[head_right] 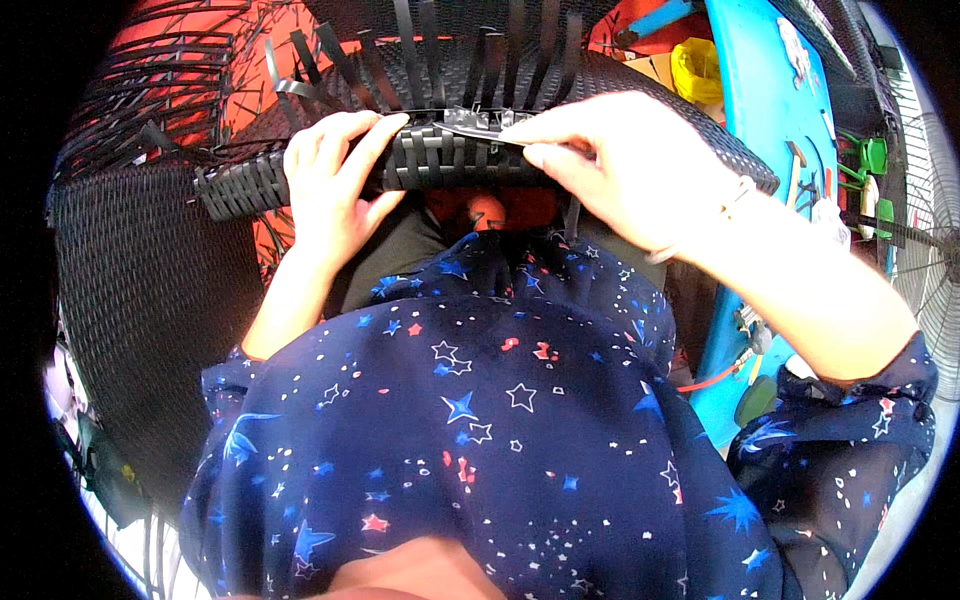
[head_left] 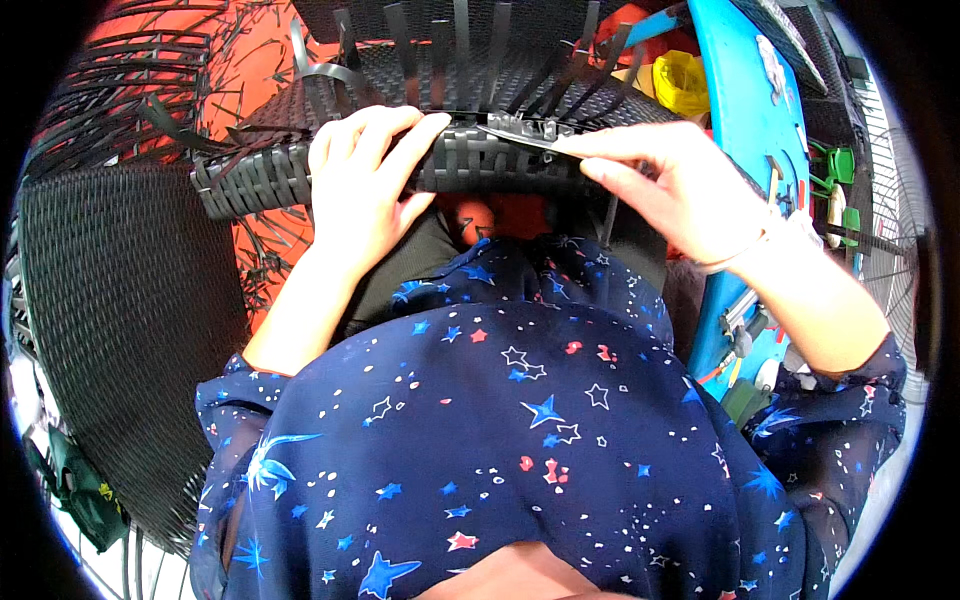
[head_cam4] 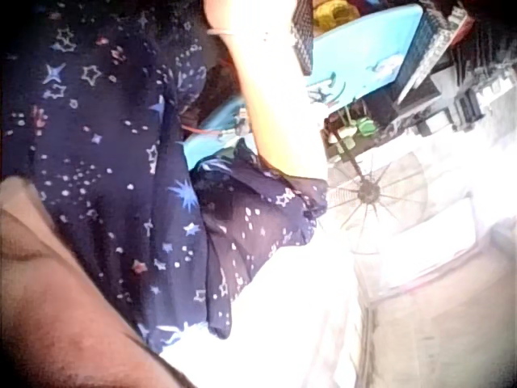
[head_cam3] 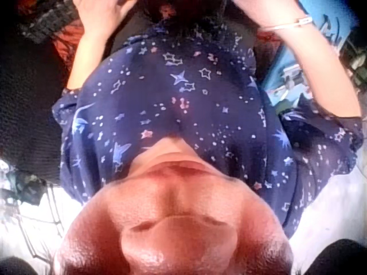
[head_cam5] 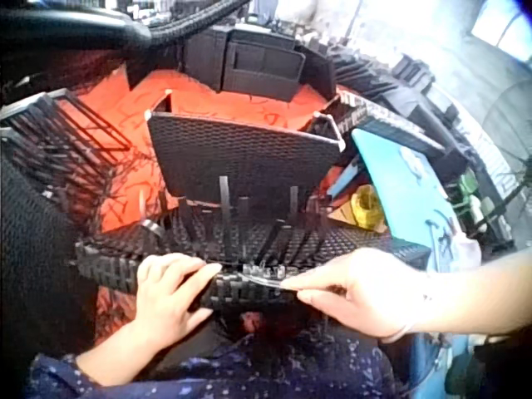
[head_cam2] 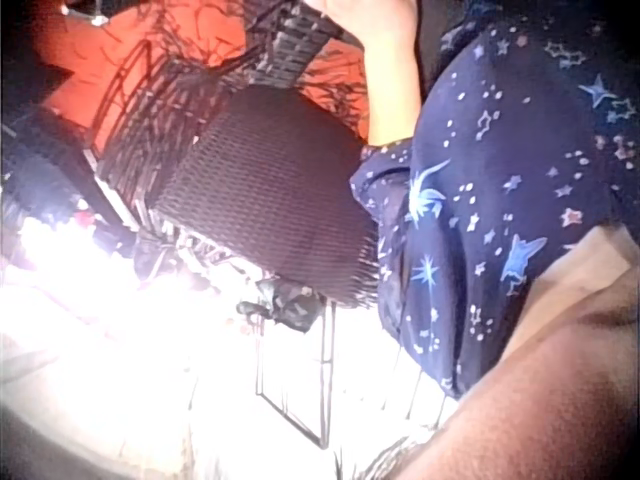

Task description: The person weaves black synthetic strips into the frame of a wicker chair using a metal hook tool to pull the strips through the weave. They then use yellow-handled pliers to trim the excess ends of the strips flush with the chair's frame.

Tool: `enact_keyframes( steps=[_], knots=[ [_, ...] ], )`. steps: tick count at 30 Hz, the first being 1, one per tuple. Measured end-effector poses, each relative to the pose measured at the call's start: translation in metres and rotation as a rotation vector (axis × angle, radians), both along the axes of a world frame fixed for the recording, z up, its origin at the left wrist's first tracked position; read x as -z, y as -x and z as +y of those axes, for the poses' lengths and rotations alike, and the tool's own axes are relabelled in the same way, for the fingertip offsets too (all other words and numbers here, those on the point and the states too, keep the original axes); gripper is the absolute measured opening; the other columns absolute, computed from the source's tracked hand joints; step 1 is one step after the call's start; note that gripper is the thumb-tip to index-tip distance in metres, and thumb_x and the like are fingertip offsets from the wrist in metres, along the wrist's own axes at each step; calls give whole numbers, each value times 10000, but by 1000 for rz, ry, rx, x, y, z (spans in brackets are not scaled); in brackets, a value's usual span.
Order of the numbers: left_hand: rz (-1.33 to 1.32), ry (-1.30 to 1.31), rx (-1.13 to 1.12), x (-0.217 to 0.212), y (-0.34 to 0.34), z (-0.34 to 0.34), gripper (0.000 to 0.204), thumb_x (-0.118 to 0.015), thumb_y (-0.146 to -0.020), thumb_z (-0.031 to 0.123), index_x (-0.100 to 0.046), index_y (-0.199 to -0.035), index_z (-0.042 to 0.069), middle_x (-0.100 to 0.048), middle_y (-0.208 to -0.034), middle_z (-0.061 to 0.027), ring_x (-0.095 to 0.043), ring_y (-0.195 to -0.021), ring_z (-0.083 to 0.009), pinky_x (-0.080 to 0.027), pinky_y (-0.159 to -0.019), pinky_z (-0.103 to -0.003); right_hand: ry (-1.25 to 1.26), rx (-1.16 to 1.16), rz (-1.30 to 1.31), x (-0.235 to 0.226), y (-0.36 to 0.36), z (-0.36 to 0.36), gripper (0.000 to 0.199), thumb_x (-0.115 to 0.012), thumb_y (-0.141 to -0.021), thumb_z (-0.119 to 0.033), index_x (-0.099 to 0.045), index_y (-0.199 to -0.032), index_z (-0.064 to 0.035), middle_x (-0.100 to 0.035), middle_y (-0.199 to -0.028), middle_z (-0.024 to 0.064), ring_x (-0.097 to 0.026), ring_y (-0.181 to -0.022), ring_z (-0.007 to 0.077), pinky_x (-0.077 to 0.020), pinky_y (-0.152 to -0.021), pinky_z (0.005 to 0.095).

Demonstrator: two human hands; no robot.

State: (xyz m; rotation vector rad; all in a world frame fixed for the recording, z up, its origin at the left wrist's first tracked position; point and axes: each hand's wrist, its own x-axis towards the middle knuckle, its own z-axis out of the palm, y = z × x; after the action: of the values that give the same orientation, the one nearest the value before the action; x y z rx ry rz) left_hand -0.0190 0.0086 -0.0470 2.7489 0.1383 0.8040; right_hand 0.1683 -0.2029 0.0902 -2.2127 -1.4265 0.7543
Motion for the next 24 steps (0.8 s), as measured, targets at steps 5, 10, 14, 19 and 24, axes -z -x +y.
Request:
enact_keyframes(
  steps=[5, 10, 14, 19, 24],
  knots=[
    [3, 28, 1, 0, -2, 4, 792, -890, -572, 195, -673, -1334, 205, -635, -1228, -9, -590, -1184, -253, -409, -1033, -447, -26, -96, -127, 4, -5, -1, 284, -652, -984, -208, -748, -1214, -72, -753, -1027, 193, -733, -940, 347, -573, -852, 397],
    [16, 24, -5, -3, 0, 4, 791, -894, -576, 208, -671, -1335, 217, -630, -1241, 5, -584, -1193, -242, -406, -1035, -442, 271, -453, -166, -38, -49, 55, 286, -682, -971, -124, -729, -1235, -26, -767, -1104, 182, -752, -1009, 268, -575, -915, 374],
    [0, 37, 3, -3, 0, 1, 732, -878, -631, 240, -672, -1333, 228, -626, -1245, 30, -575, -1191, -221, -399, -1033, -432, 564, -520, 67, -61, -71, 99, 319, -667, -1016, -230, -717, -1269, -41, -775, -1096, 180, -746, -906, 241, -574, -818, 372],
    [-29, 11, -4, 2, 4, -3, 720, -864, -629, 239, -681, -1325, 224, -629, -1252, 25, -577, -1187, -230, -397, -1035, -439, 382, -469, 191, -35, -80, 78, 280, -695, -983, -135, -737, -1194, 43, -782, -1063, 173, -735, -981, 200, -562, -938, 324],
    [-22, 19, -15, 3, 12, -5, 677, -848, -671, 246, -679, -1325, 220, -624, -1253, 35, -566, -1189, -226, -381, -1041, -445, 265, -474, 65, -33, -60, 67, 267, -696, -965, -123, -749, -1182, 24, -785, -1041, 167, -747, -948, 224, -578, -907, 341]
  ],
)
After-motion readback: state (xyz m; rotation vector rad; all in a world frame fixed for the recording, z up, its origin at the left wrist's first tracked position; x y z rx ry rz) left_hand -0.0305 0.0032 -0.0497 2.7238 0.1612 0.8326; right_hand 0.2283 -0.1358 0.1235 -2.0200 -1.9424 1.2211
